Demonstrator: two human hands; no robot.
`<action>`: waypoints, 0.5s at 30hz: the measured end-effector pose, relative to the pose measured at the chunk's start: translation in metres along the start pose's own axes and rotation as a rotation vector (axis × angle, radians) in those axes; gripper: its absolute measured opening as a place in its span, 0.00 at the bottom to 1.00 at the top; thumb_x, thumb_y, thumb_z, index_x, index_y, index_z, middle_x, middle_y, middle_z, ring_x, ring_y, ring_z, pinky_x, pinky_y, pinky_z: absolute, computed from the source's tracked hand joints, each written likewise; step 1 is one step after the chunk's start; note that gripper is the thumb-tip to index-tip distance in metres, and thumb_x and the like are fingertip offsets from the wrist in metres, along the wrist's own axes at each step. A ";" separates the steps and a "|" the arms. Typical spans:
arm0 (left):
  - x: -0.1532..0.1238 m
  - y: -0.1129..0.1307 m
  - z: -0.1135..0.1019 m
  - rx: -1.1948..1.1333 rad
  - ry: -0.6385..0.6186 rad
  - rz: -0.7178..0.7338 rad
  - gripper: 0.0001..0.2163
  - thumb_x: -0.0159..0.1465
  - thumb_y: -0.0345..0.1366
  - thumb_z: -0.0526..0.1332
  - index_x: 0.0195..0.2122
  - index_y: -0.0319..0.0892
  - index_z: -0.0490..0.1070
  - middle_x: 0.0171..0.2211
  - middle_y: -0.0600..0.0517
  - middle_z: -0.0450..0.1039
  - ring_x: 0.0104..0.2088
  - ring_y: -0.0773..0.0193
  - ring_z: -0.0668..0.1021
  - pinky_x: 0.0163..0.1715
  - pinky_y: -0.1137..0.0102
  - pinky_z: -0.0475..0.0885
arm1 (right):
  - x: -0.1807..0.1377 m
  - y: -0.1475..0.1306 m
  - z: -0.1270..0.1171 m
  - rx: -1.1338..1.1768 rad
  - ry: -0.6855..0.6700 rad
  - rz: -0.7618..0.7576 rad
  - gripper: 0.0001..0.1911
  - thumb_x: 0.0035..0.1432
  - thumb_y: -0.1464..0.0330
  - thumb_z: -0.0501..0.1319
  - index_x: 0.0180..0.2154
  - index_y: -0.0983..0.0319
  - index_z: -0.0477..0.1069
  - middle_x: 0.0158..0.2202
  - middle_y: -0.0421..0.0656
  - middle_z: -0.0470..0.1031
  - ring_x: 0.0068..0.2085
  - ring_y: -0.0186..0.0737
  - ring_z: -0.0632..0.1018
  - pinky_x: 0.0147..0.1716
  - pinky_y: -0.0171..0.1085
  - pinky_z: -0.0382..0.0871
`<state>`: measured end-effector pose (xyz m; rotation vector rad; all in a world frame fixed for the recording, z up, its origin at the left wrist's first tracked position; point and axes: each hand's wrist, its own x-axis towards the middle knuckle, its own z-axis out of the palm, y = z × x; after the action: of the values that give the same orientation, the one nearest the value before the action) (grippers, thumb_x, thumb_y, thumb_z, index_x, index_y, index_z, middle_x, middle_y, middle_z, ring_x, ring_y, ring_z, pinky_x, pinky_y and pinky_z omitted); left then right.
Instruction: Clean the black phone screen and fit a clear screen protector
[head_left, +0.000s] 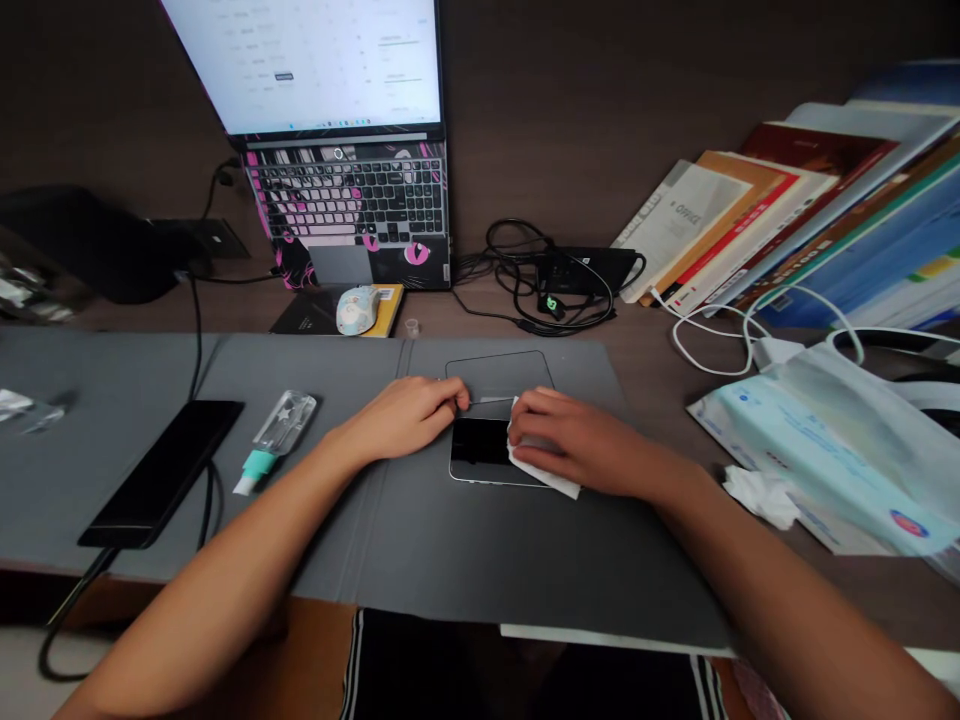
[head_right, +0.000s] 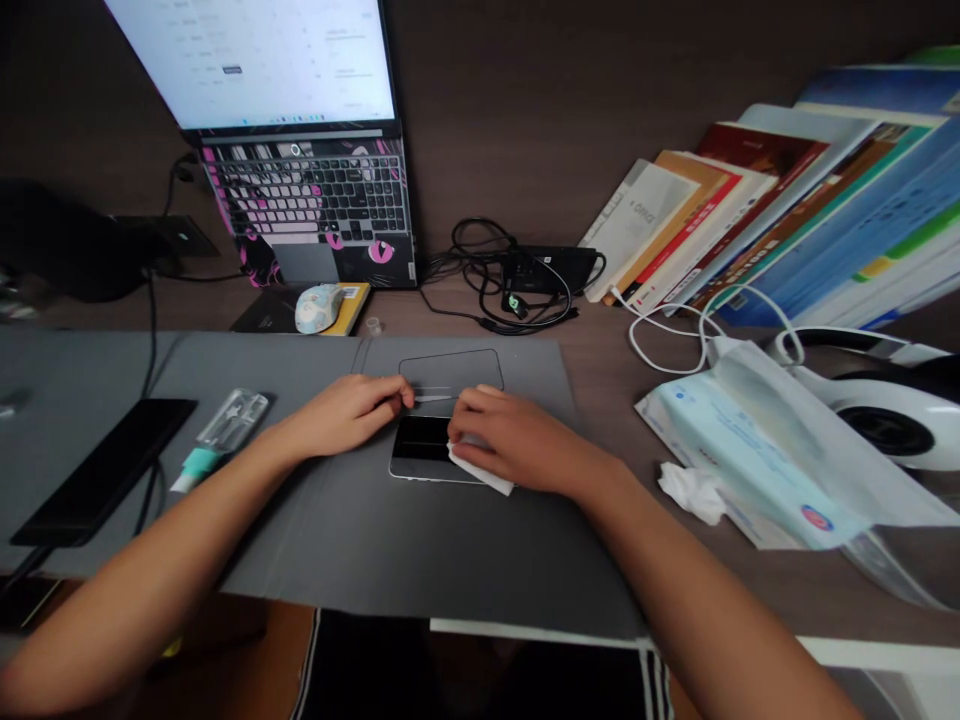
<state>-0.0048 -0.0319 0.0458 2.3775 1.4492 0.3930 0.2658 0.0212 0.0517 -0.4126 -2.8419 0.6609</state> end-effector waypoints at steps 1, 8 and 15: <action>0.000 0.000 0.000 0.001 0.001 0.002 0.12 0.69 0.33 0.49 0.45 0.44 0.71 0.31 0.53 0.75 0.30 0.61 0.75 0.34 0.66 0.66 | -0.002 0.005 -0.003 0.010 -0.007 0.017 0.11 0.71 0.64 0.54 0.39 0.60 0.72 0.41 0.46 0.72 0.43 0.43 0.73 0.46 0.42 0.65; -0.001 0.000 0.000 -0.005 -0.008 0.005 0.11 0.70 0.34 0.49 0.44 0.45 0.70 0.33 0.53 0.76 0.32 0.60 0.77 0.35 0.67 0.67 | -0.010 0.024 -0.016 -0.068 0.154 0.114 0.09 0.69 0.67 0.54 0.34 0.60 0.68 0.33 0.43 0.70 0.34 0.40 0.71 0.37 0.38 0.63; -0.001 0.002 -0.001 0.003 0.015 0.004 0.11 0.70 0.34 0.49 0.45 0.45 0.71 0.33 0.53 0.76 0.31 0.61 0.77 0.35 0.66 0.67 | -0.009 0.012 -0.018 -0.024 0.276 0.075 0.07 0.68 0.67 0.55 0.35 0.59 0.67 0.34 0.43 0.70 0.36 0.40 0.72 0.38 0.37 0.63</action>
<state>-0.0037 -0.0334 0.0473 2.3846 1.4529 0.4108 0.2815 0.0357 0.0608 -0.5694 -2.5859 0.5370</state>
